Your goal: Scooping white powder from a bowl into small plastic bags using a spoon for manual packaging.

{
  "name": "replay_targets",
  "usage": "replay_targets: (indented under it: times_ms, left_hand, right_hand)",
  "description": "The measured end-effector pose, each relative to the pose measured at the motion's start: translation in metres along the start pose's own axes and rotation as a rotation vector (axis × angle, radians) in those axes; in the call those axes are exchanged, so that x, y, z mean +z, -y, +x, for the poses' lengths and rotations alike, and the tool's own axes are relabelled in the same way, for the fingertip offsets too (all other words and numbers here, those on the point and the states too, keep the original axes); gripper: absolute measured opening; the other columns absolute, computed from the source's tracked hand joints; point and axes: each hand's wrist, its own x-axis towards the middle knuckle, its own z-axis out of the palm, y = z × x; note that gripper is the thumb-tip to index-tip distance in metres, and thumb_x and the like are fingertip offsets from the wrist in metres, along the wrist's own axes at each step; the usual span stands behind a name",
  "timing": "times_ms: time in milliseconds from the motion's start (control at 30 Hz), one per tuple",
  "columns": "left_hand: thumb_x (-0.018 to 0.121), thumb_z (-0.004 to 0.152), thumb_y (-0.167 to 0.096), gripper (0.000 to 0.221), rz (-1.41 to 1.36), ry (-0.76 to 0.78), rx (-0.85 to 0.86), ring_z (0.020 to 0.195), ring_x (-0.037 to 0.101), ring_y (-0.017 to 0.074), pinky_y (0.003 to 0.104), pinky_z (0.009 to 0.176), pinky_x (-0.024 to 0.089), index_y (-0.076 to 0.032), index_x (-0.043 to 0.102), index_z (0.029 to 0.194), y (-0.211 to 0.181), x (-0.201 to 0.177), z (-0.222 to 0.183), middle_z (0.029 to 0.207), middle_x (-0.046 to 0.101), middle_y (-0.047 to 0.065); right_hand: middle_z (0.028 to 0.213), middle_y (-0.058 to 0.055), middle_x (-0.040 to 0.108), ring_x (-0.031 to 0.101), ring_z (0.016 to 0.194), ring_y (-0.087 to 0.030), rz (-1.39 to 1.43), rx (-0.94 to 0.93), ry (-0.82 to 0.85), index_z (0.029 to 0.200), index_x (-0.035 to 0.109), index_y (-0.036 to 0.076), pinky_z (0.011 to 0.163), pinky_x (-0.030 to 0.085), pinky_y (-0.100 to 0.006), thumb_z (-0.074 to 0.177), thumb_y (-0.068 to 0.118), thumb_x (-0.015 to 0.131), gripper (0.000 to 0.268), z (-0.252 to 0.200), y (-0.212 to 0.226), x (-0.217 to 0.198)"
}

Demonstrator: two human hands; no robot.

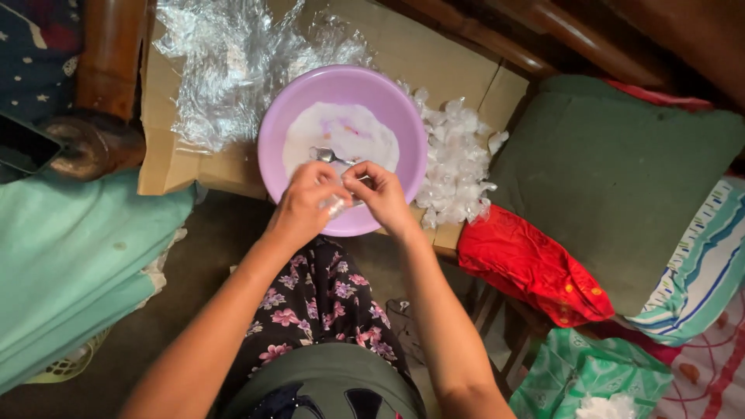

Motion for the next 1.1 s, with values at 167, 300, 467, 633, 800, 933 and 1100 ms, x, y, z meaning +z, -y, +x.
replay_targets:
  times_ms: [167, 300, 467, 633, 800, 933, 1100]
  left_hand:
    - [0.068, 0.095, 0.002, 0.030, -0.542, -0.336, -0.441, 0.114, 0.068, 0.0229, 0.038, 0.104, 0.051, -0.010, 0.060, 0.121, -0.009, 0.011, 0.002, 0.117, 0.070, 0.010]
    - [0.054, 0.103, 0.001, 0.030, -0.952, -0.482, -0.608, 0.106, 0.061, 0.0129, 0.029, 0.102, 0.050, -0.003, 0.053, 0.133, -0.015, 0.027, 0.011, 0.112, 0.065, 0.008]
    - [0.067, 0.096, -0.009, 0.036, -1.010, -0.722, -1.103, 0.106, 0.064, 0.0204, 0.038, 0.098, 0.057, -0.011, 0.063, 0.132, -0.023, 0.040, 0.032, 0.116, 0.066, 0.014]
    - [0.064, 0.097, -0.016, 0.034, -0.947, -0.600, -1.194, 0.099, 0.059, 0.0185, 0.043, 0.095, 0.051, -0.018, 0.064, 0.130, 0.006, 0.059, 0.014, 0.112, 0.068, 0.008]
    - [0.072, 0.094, -0.021, 0.028, -1.069, -0.535, -1.213, 0.096, 0.062, 0.0218, 0.049, 0.094, 0.049, -0.017, 0.070, 0.122, 0.024, 0.071, 0.010, 0.108, 0.073, 0.007]
    - [0.073, 0.091, -0.010, 0.030, -0.579, -0.499, -0.940, 0.086, 0.059, 0.0125, 0.033, 0.086, 0.047, -0.021, 0.073, 0.119, 0.022, 0.058, 0.006, 0.101, 0.074, -0.002]
    - [0.070, 0.090, -0.008, 0.040, -0.187, -0.305, -0.632, 0.070, 0.050, 0.0079, 0.025, 0.076, 0.048, -0.028, 0.067, 0.125, 0.001, 0.033, 0.000, 0.093, 0.076, -0.007]
  right_hand:
    - [0.091, -0.005, 0.070, 0.073, 0.087, -0.019, -0.294, -0.463, -0.299, 0.100, 0.077, 0.012, 0.078, 0.061, -0.028, 0.093, 0.009, 0.079, 0.008, -0.017, 0.004, 0.027]
    - [0.093, -0.003, 0.069, 0.071, 0.087, -0.020, -0.353, -0.559, -0.342, 0.101, 0.076, 0.014, 0.076, 0.060, -0.029, 0.093, 0.013, 0.079, 0.008, -0.024, 0.019, 0.040]
    - [0.130, -0.011, 0.056, 0.071, 0.098, -0.032, -0.567, -0.456, -0.268, 0.110, 0.064, 0.011, 0.085, 0.063, -0.041, 0.092, 0.020, 0.079, 0.025, -0.032, 0.025, 0.044]
    - [0.138, -0.013, 0.052, 0.072, 0.106, -0.036, -0.640, -0.404, -0.144, 0.102, 0.067, 0.008, 0.089, 0.061, -0.047, 0.089, 0.014, 0.078, 0.018, -0.030, 0.028, 0.033]
    - [0.135, -0.008, 0.057, 0.073, 0.102, -0.035, -0.812, -0.394, -0.182, 0.091, 0.068, 0.009, 0.087, 0.061, -0.043, 0.083, 0.018, 0.082, 0.018, -0.030, 0.025, 0.037]
    - [0.129, -0.008, 0.062, 0.075, 0.097, -0.033, -0.515, -0.248, -0.298, 0.083, 0.068, 0.008, 0.078, 0.063, -0.038, 0.081, 0.013, 0.077, 0.011, -0.021, 0.008, 0.029]
    - [0.129, -0.018, 0.060, 0.075, 0.096, -0.034, -0.278, -0.190, -0.337, 0.083, 0.070, 0.002, 0.072, 0.065, -0.033, 0.078, 0.008, 0.076, 0.009, 0.000, -0.021, 0.007]
